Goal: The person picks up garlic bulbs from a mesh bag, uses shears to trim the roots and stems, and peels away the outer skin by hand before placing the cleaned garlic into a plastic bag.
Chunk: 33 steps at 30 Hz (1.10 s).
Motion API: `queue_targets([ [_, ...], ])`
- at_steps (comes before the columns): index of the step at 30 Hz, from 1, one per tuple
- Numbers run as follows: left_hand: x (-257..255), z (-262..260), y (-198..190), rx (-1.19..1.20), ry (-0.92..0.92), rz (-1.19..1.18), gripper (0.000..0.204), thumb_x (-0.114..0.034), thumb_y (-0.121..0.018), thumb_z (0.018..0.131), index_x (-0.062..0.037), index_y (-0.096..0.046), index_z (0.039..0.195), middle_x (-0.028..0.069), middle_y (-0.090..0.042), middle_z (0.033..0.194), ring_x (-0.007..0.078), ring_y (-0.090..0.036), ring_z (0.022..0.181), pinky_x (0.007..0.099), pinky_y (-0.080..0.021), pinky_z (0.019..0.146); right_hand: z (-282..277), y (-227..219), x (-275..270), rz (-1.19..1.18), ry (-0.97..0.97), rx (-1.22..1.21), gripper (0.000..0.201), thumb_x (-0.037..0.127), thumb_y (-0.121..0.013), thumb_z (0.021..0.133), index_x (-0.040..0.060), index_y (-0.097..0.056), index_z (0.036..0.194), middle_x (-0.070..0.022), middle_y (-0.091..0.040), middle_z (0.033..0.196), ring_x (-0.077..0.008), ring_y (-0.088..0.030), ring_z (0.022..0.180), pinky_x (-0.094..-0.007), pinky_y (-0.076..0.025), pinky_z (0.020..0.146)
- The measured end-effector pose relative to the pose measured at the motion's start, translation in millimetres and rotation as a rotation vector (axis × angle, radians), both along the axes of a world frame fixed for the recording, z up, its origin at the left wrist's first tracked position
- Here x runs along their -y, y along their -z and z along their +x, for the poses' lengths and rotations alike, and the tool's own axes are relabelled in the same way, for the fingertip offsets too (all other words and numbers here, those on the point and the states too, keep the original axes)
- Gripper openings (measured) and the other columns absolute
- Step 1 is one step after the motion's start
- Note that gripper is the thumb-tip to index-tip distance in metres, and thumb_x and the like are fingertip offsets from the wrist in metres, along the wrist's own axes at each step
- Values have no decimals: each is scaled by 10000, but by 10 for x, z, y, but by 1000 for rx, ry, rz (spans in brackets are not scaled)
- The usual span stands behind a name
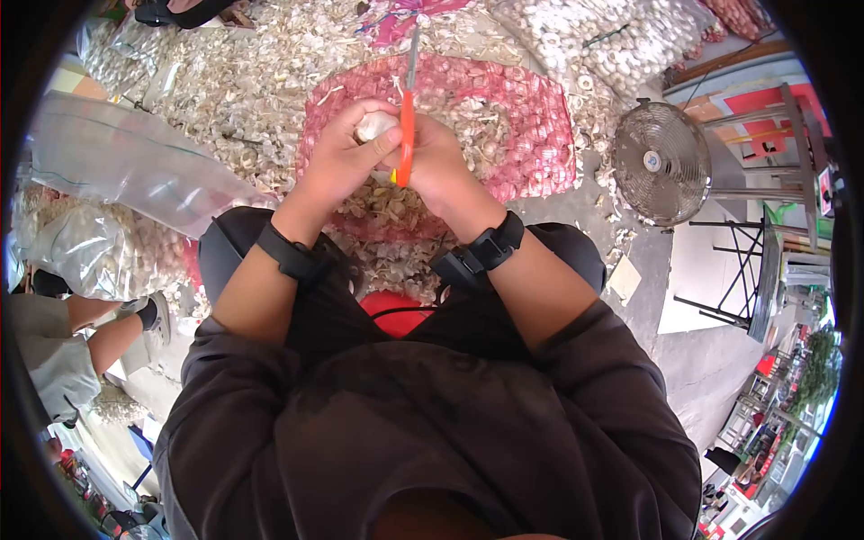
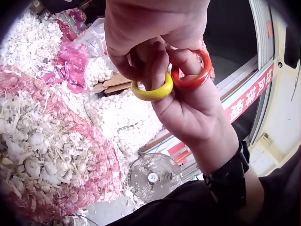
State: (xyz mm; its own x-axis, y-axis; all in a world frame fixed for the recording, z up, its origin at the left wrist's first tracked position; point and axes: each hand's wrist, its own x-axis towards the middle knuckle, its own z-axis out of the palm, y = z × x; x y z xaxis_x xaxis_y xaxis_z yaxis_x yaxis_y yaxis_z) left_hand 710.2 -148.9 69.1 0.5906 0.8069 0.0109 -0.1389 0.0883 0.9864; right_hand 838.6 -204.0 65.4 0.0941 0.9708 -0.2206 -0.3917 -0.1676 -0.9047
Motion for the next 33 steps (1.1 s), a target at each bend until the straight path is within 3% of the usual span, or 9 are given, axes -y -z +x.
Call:
queue_targets([
  [6,-102,-185,-92,-412,-174,461,135,-147,-566,952,-21,-608,930,6,-598,747,70,-565,692,249,-459,600,-15,-47,-6,-13,-146,64,421,-52,-669,767,-34,-550,1170,-44,-625,901,-96,-597,704,-222,-482,606],
  [8,-181,-198,55,-216,-173,259,176,-154,-538,959,-15,-608,877,7,-582,700,73,-556,663,255,-448,579,-139,-141,-62,21,-150,28,412,-71,-649,783,-27,-544,1179,-36,-617,890,-88,-586,697,-218,-479,610],
  [10,-225,-195,163,-260,-234,359,190,-155,-516,968,-15,-605,877,3,-568,679,73,-537,616,258,-445,558,-196,-188,-73,75,-134,83,395,-80,-634,794,-19,-542,1174,-27,-607,885,-83,-578,713,-219,-476,627],
  [13,-147,-197,-38,-111,-251,-112,202,-171,-523,973,-28,-599,854,5,-560,659,78,-521,573,259,-438,515,-111,116,-51,185,13,307,345,-73,-613,815,-4,-540,1145,-15,-590,888,-76,-566,743,-223,-469,645],
  [16,-182,-270,-242,-99,-236,-161,223,-203,-542,973,-50,-587,818,14,-564,651,85,-520,547,256,-432,481,8,226,-152,165,218,371,305,-62,-592,835,13,-530,1123,-8,-572,899,-74,-552,763,-229,-462,645],
  [21,-117,-376,-302,-78,-171,-197,319,-10,-760,737,-78,-531,949,28,-596,748,111,-575,616,263,-447,500,258,387,-342,105,494,116,313,-4,-625,873,18,-499,1159,-26,-584,982,-98,-575,820,-253,-484,700],
  [24,-140,-386,-257,-192,-308,-30,315,5,-731,723,-77,-537,957,25,-594,751,111,-577,651,263,-446,536,159,201,-352,232,423,160,347,52,-667,882,13,-486,1176,-57,-599,1071,-132,-603,896,-279,-497,795],
  [28,-97,-335,-84,-319,-381,255,214,-41,-695,769,-48,-557,932,19,-604,775,94,-562,687,262,-453,588,-132,50,-84,390,-65,78,354,66,-708,861,-12,-513,1145,-129,-627,1150,-154,-606,944,-289,-491,837],
  [33,73,-280,-19,-158,-331,90,140,-173,-650,870,-59,-602,936,49,-630,813,120,-581,744,291,-471,639,-240,22,39,249,106,143,174,-2,-690,850,31,-537,926,-61,-655,909,-79,-581,770,-219,-474,689],
])
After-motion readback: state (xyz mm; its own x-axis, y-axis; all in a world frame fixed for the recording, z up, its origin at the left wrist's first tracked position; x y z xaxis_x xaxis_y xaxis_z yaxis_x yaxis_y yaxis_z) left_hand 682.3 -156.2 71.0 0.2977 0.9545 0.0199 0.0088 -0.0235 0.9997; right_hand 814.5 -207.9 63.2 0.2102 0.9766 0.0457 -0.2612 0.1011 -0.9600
